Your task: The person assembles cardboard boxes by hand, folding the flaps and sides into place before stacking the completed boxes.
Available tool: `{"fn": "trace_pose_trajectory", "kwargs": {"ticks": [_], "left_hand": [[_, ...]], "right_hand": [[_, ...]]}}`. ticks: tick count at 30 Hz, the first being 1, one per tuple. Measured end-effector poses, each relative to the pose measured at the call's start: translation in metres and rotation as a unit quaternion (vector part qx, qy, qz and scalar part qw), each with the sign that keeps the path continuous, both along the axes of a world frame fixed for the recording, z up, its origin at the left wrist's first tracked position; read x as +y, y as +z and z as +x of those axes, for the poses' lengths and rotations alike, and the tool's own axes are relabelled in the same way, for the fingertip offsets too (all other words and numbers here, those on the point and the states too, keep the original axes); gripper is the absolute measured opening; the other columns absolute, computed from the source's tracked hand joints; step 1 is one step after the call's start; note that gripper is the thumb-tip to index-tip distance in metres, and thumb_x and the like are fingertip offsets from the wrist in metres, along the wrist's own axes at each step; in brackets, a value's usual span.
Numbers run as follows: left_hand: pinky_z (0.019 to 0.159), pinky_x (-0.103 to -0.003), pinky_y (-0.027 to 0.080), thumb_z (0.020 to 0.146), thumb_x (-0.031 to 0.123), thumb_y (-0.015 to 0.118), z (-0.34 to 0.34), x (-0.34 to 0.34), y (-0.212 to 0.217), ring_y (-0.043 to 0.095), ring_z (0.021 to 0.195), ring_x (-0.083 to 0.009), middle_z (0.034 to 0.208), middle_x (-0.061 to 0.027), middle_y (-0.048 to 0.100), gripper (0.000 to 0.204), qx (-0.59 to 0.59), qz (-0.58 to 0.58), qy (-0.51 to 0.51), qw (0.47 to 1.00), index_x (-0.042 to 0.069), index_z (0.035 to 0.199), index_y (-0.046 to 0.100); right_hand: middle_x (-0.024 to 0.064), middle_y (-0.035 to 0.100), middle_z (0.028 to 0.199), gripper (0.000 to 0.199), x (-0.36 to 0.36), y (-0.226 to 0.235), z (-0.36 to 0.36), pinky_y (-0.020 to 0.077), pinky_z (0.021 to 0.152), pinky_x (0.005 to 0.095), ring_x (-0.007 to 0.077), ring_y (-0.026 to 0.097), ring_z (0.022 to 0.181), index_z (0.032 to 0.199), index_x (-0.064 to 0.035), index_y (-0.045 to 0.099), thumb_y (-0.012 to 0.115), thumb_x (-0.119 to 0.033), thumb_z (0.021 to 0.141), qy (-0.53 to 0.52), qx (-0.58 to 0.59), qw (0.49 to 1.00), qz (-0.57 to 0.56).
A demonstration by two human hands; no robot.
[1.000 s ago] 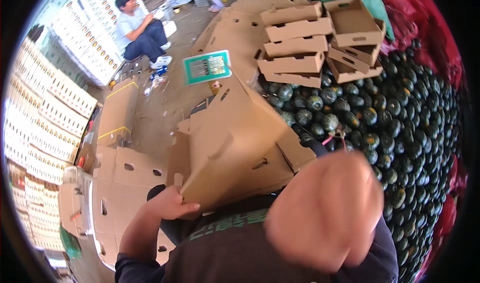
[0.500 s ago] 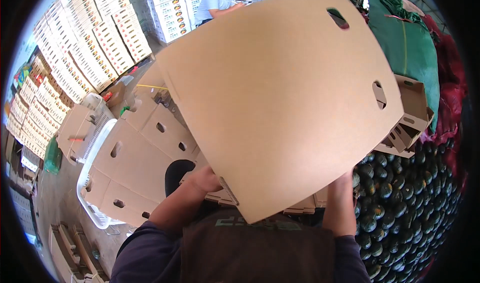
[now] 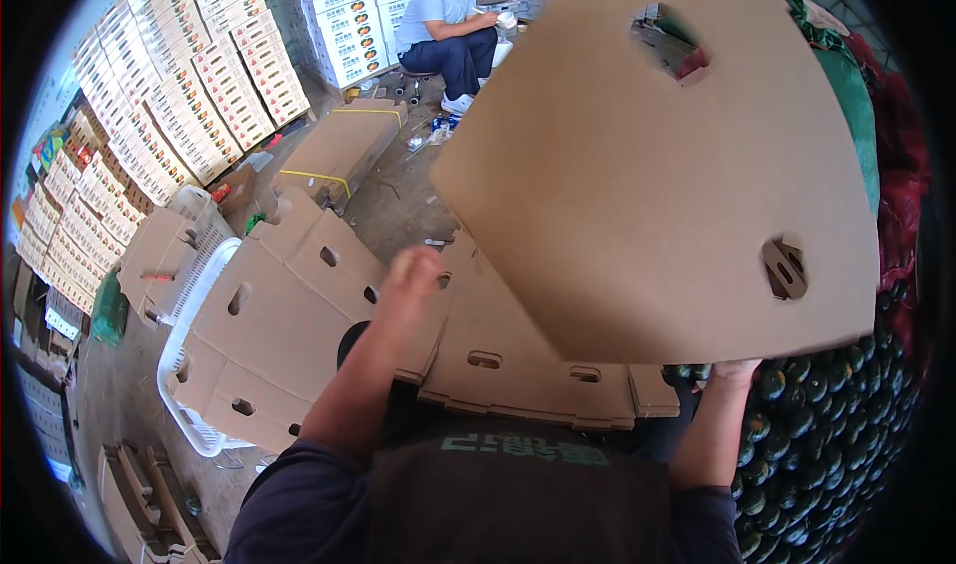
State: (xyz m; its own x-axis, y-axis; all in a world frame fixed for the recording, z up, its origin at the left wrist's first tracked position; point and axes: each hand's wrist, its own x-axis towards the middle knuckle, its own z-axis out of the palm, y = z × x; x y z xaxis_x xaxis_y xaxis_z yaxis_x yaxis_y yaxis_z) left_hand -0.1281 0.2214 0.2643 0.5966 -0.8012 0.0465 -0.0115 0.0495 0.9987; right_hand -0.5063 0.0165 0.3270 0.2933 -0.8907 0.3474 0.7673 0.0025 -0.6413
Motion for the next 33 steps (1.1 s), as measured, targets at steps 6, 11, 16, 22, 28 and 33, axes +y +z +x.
{"fn": "trace_pose_trajectory", "kwargs": {"ticks": [6,11,16,22,28,33], "left_hand": [[0.079,-0.029,0.044,0.087,0.040,0.050,-0.028,0.028,0.074,0.054,0.091,-0.0170,0.097,-0.0050,0.056,0.039,0.027,-0.232,0.034,0.972,0.004,0.101,0.055],[0.054,-0.028,0.043,0.068,0.043,0.072,-0.019,0.069,0.073,0.056,0.063,-0.0163,0.071,-0.0036,0.056,0.041,-0.378,0.048,-0.211,0.900,0.006,0.076,0.056],[0.076,-0.032,0.040,0.076,0.021,0.060,-0.044,0.094,0.069,0.055,0.075,-0.0198,0.076,-0.0020,0.056,0.013,-0.689,0.104,-0.256,0.671,0.010,0.081,0.056],[0.090,-0.037,0.035,0.079,0.019,0.057,-0.022,0.099,0.092,0.053,0.085,-0.0280,0.079,-0.0069,0.056,0.031,-0.594,0.048,-0.415,0.688,0.005,0.106,0.051],[0.089,-0.029,0.038,0.082,0.000,0.050,-0.057,0.076,0.058,0.050,0.099,-0.0143,0.102,-0.0045,0.055,0.035,0.155,-0.055,-0.132,0.978,0.006,0.116,0.044],[0.094,-0.031,0.033,0.082,0.000,0.045,-0.066,0.065,0.021,0.039,0.114,-0.0205,0.115,-0.0105,0.049,0.037,0.096,-0.083,0.024,0.992,0.007,0.119,0.043]], "right_hand": [[0.0021,0.040,0.056,0.038,-0.002,0.022,0.013,0.0323,0.046,0.0222,0.0104,0.034,0.049,0.067,-0.0091,0.037,0.052,-0.038,0.086,0.064,0.172,0.955,-0.233],[0.0033,0.050,0.064,0.023,0.036,0.022,0.000,0.0393,0.054,0.0250,0.0133,0.049,0.059,0.074,-0.0055,0.052,0.067,-0.023,0.075,-0.076,0.535,0.786,-0.301],[0.0099,0.058,0.099,0.040,0.084,0.011,-0.024,0.0446,0.076,0.0372,0.0277,0.055,0.088,0.111,-0.0087,0.053,0.060,-0.008,0.071,0.043,0.618,0.491,-0.613],[0.0117,0.053,0.117,0.063,0.070,0.040,-0.030,0.0345,0.096,0.0462,0.0194,0.055,0.101,0.118,-0.0080,0.049,0.072,-0.020,0.061,0.262,0.601,0.462,-0.598],[0.0127,0.050,0.120,0.047,0.079,-0.070,-0.026,0.0354,0.096,0.0356,0.0213,0.048,0.110,0.125,0.0007,0.037,0.053,-0.012,0.083,0.010,0.234,0.972,-0.031],[0.0186,0.036,0.134,0.053,0.085,-0.055,0.009,0.0207,0.105,0.0381,0.0309,0.031,0.128,0.129,0.0005,0.036,0.051,-0.005,0.079,-0.164,0.594,0.709,-0.343]]}}
